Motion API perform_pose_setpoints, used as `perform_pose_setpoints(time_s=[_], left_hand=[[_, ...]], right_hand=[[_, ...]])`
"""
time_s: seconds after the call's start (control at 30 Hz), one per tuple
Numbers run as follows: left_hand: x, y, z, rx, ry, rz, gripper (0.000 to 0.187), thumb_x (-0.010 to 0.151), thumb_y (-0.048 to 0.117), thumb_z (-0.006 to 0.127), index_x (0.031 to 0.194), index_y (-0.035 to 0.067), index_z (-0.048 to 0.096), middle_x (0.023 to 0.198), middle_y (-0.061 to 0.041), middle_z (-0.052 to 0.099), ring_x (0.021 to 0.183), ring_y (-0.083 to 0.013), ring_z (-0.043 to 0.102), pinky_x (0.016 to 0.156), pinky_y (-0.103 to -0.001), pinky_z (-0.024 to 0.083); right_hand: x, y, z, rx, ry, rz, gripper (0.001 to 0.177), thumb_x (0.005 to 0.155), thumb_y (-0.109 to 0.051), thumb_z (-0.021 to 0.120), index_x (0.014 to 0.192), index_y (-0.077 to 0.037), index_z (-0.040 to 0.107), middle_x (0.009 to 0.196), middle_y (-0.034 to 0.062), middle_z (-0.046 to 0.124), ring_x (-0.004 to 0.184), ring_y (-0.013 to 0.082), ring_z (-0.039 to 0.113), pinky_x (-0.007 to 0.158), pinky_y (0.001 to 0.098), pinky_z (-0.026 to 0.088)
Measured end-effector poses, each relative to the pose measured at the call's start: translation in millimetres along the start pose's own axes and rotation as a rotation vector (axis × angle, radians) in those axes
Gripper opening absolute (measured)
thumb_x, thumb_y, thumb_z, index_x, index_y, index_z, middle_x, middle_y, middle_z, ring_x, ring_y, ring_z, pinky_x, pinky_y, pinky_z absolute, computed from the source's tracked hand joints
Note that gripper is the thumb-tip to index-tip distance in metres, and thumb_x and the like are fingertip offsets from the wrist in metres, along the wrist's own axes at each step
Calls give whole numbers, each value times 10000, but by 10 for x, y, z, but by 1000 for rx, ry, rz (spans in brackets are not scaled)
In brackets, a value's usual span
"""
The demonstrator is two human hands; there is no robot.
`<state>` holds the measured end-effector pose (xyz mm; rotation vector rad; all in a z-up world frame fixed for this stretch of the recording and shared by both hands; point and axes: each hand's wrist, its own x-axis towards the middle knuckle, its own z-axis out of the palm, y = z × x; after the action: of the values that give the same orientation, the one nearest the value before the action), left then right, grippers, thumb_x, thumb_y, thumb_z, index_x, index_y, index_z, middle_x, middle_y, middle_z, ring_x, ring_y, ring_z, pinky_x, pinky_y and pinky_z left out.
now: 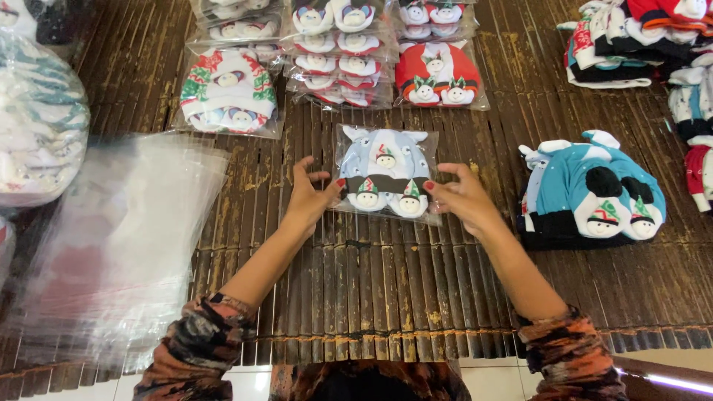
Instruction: Packaging baby hat and bootie sets into clear plastic bags
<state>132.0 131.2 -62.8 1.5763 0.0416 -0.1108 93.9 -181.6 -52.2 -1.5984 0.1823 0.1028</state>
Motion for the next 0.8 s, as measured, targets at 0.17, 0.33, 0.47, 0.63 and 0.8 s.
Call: perform_pose_setpoints(time_s=[0.17, 0.33, 0.47, 0.63, 0.8], left_hand=[[128, 105, 116, -17, -44, 1, 874, 802, -54, 767, 1523, -3, 276, 1226, -240, 510, 759, -178, 638, 643, -285, 595], [144, 297, 375, 173, -158, 255, 576, 831, -51, 762, 1364, 82, 589, 1173, -193, 552, 871, -319, 729, 729, -406, 609], [452, 623, 823, 435, -125, 747, 317, 834, 17, 761, 1099, 189, 744, 1046, -67, 607, 902, -279, 656, 816, -358, 543], [1052, 823, 1466, 460, -35, 952, 234, 899, -61, 668, 1085, 79, 692, 1046, -94, 582, 877, -338, 680, 728, -348, 591], [1418, 816, 1686, 675, 48, 886, 226, 965, -4, 625, 1188, -12, 661, 1240, -141, 501, 914, -347, 709, 682, -399, 648]], right_hand=[[-113, -165, 235, -133, 57, -59, 620, 910, -14, 702, 1459, -2, 412, 936, 230, 615, 731, 260, 671, 653, 346, 617], [-319, -554, 8, -300, 95, -163, 606, 875, -3, 680, 1453, -105, 530, 890, 194, 611, 745, 248, 667, 683, 375, 602], [-144, -957, -326, -776, 270, -269, 474, 932, -127, 688, 1385, -229, 596, 1011, 248, 675, 977, 427, 691, 843, 547, 540], [663, -1005, -575, -993, 485, -406, 443, 942, 17, 604, 1331, -190, 570, 1098, 299, 611, 974, 558, 642, 800, 644, 505], [1815, -696, -903, -903, 526, -313, 471, 885, -20, 594, 1289, -263, 603, 1110, 257, 622, 1101, 495, 635, 939, 574, 479]])
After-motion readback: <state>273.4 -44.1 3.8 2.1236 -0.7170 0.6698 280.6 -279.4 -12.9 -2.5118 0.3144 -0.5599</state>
